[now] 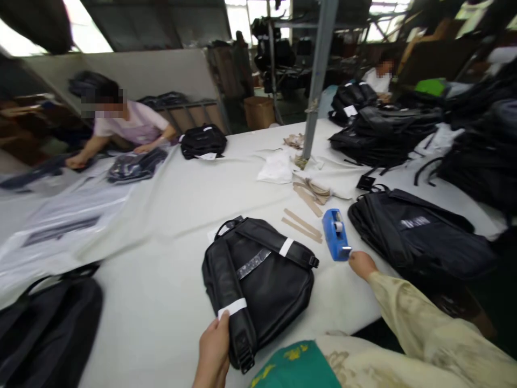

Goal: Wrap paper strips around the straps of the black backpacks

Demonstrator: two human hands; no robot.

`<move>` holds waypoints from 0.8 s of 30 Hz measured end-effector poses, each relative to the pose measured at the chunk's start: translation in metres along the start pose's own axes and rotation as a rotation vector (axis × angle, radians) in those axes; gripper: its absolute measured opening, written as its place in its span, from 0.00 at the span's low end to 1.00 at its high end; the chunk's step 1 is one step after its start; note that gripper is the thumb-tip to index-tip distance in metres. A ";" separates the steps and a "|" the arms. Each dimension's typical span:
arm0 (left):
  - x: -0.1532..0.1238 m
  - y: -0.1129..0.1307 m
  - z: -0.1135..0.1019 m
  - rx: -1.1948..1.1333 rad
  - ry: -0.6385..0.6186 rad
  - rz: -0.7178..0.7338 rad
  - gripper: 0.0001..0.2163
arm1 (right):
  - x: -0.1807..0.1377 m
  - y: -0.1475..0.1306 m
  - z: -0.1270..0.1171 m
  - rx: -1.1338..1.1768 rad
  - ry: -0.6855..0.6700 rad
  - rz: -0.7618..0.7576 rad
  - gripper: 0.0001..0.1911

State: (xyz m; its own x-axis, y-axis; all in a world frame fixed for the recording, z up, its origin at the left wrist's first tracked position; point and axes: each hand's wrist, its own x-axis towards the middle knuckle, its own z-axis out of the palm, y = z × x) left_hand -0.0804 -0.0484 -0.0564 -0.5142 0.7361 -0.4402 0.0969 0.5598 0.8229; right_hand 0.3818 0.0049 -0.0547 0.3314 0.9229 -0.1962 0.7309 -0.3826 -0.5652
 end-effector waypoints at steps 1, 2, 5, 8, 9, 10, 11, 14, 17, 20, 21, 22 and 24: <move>-0.007 0.003 0.002 -0.057 -0.047 -0.036 0.13 | -0.004 -0.005 -0.001 -0.005 -0.078 -0.019 0.18; -0.012 0.006 0.004 -0.104 -0.073 -0.061 0.14 | -0.009 -0.013 0.000 0.013 -0.183 -0.045 0.17; -0.022 0.016 0.008 -0.194 -0.072 -0.063 0.17 | -0.031 -0.067 0.014 0.217 -0.628 -0.183 0.11; -0.030 0.023 0.009 -0.177 -0.030 -0.039 0.19 | -0.055 -0.149 0.045 0.286 -0.852 -0.453 0.12; -0.032 0.024 0.009 -0.160 -0.021 -0.026 0.19 | -0.061 -0.175 0.058 0.283 -0.878 -0.539 0.11; -0.034 0.024 0.010 -0.143 -0.014 -0.012 0.19 | -0.066 -0.199 0.071 0.276 -0.892 -0.606 0.11; -0.035 0.025 0.010 -0.125 -0.011 0.002 0.19 | -0.069 -0.220 0.084 0.253 -0.899 -0.652 0.12; -0.035 0.023 0.010 -0.073 -0.001 0.045 0.18 | -0.073 -0.256 0.119 0.138 -0.894 -0.697 0.13; -0.034 0.022 0.009 -0.016 0.023 0.085 0.18 | -0.074 -0.265 0.140 -0.002 -0.839 -0.686 0.12; -0.034 0.020 0.007 0.023 0.033 0.097 0.17 | -0.074 -0.265 0.151 -0.093 -0.775 -0.635 0.11; -0.035 0.019 0.007 0.024 0.032 0.093 0.17 | -0.074 -0.264 0.153 -0.110 -0.758 -0.613 0.11; -0.035 0.018 0.007 0.018 0.028 0.087 0.17 | -0.075 -0.264 0.154 -0.124 -0.746 -0.592 0.12; -0.035 0.015 0.007 -0.012 0.016 0.078 0.17 | -0.076 -0.264 0.157 -0.152 -0.741 -0.556 0.15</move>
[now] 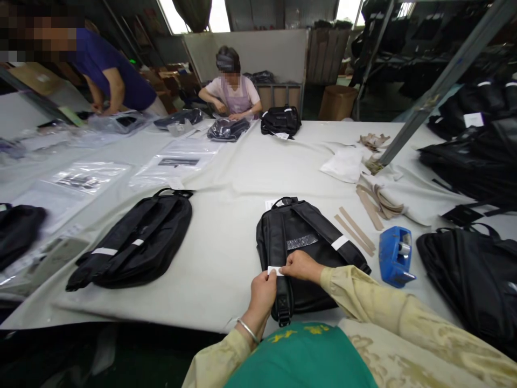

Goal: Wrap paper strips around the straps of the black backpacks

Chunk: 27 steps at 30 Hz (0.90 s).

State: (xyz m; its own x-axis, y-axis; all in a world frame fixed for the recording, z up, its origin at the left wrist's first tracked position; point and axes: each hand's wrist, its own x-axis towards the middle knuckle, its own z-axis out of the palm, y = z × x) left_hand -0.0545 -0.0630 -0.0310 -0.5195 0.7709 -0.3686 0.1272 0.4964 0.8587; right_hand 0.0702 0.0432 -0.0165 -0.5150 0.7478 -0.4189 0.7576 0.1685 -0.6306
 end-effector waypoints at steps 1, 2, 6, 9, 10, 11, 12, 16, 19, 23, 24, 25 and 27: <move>0.000 -0.001 0.000 -0.017 -0.005 -0.002 0.17 | 0.001 0.000 0.001 -0.004 -0.007 0.015 0.16; 0.000 -0.003 0.000 -0.030 -0.010 -0.003 0.17 | 0.001 0.000 0.002 -0.007 -0.014 0.028 0.17; 0.003 -0.008 0.001 -0.041 -0.029 0.016 0.19 | 0.001 0.003 0.004 0.037 -0.014 0.076 0.19; 0.006 -0.009 -0.001 -0.079 -0.042 -0.006 0.19 | -0.004 0.008 0.005 0.271 -0.077 0.148 0.12; 0.006 -0.008 -0.002 -0.107 -0.044 -0.023 0.19 | -0.006 0.009 0.005 0.377 -0.102 0.172 0.09; 0.006 -0.007 -0.002 -0.134 -0.048 -0.041 0.20 | -0.008 0.011 0.006 0.473 -0.117 0.190 0.07; 0.006 -0.006 -0.003 -0.158 -0.051 -0.055 0.20 | -0.010 0.012 0.006 0.544 -0.119 0.202 0.06; 0.005 -0.003 -0.004 -0.199 -0.059 -0.096 0.19 | -0.012 0.012 0.009 0.599 -0.080 0.225 0.07; 0.004 -0.003 -0.004 -0.272 -0.077 -0.148 0.18 | -0.011 0.010 0.009 0.658 -0.091 0.267 0.09; 0.006 -0.001 -0.006 -0.441 -0.110 -0.222 0.17 | -0.010 0.014 0.008 0.877 -0.098 0.259 0.07; 0.007 -0.001 -0.006 -0.480 -0.118 -0.234 0.16 | -0.011 0.015 0.008 0.934 -0.092 0.247 0.06; 0.008 -0.002 -0.007 -0.517 -0.125 -0.248 0.15 | -0.011 0.017 0.009 0.989 -0.086 0.232 0.05; 0.009 -0.003 -0.007 -0.596 -0.141 -0.292 0.13 | -0.012 0.021 0.011 1.096 -0.092 0.194 0.04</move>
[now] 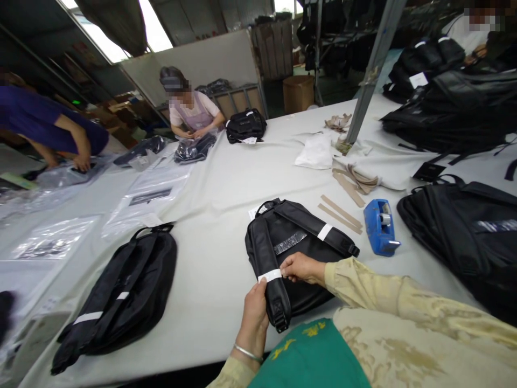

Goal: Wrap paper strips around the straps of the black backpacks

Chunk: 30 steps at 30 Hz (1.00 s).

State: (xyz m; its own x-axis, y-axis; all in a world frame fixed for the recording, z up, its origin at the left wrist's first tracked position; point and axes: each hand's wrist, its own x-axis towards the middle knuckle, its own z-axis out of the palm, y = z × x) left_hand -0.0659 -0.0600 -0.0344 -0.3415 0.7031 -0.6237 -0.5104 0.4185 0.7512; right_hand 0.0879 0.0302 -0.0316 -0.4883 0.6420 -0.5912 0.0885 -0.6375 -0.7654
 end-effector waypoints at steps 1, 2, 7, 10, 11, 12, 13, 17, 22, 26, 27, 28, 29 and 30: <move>0.001 -0.001 -0.001 -0.046 -0.013 -0.033 0.12 | 0.000 0.003 0.000 0.054 -0.024 -0.014 0.04; 0.002 -0.002 -0.001 -0.092 -0.029 -0.073 0.11 | 0.000 0.006 0.000 0.111 -0.050 -0.029 0.06; 0.003 -0.006 0.004 -0.232 -0.111 -0.214 0.09 | 0.005 0.026 0.009 0.384 -0.106 -0.131 0.17; 0.000 -0.006 0.013 -0.284 -0.120 -0.246 0.08 | 0.008 0.034 0.014 0.406 -0.112 -0.169 0.20; -0.001 -0.005 0.016 -0.299 -0.119 -0.255 0.08 | 0.009 0.035 0.015 0.386 -0.109 -0.182 0.20; -0.002 -0.005 0.018 -0.312 -0.116 -0.256 0.08 | 0.010 0.036 0.016 0.360 -0.101 -0.192 0.19; -0.002 -0.005 0.020 -0.321 -0.110 -0.250 0.07 | 0.011 0.035 0.017 0.325 -0.088 -0.196 0.17; -0.005 -0.004 0.020 -0.277 -0.066 -0.222 0.08 | 0.011 0.024 0.019 -0.007 0.091 -0.121 0.07; -0.007 -0.001 0.019 -0.103 -0.032 -0.078 0.09 | 0.005 0.007 0.002 -0.097 0.037 0.092 0.12; -0.008 0.002 0.023 0.059 -0.012 0.055 0.13 | 0.002 0.001 -0.007 -0.069 -0.149 0.225 0.26; -0.008 0.002 0.024 0.096 -0.009 0.065 0.14 | 0.003 0.001 -0.005 -0.140 -0.146 0.222 0.27; -0.010 0.002 0.025 0.127 0.002 0.071 0.15 | 0.003 0.000 -0.003 -0.210 -0.131 0.207 0.27; -0.012 0.001 0.027 0.148 0.019 0.080 0.15 | 0.004 0.000 0.000 -0.257 -0.114 0.186 0.25; -0.016 0.000 0.027 0.152 0.036 0.089 0.15 | 0.005 0.001 0.003 -0.274 -0.099 0.161 0.23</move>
State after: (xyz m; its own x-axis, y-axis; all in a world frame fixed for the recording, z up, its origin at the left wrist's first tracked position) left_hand -0.0386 -0.0556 -0.0186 -0.4097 0.7212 -0.5586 -0.3530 0.4393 0.8261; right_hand 0.0827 0.0312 -0.0340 -0.5301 0.4895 -0.6924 0.3945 -0.5805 -0.7123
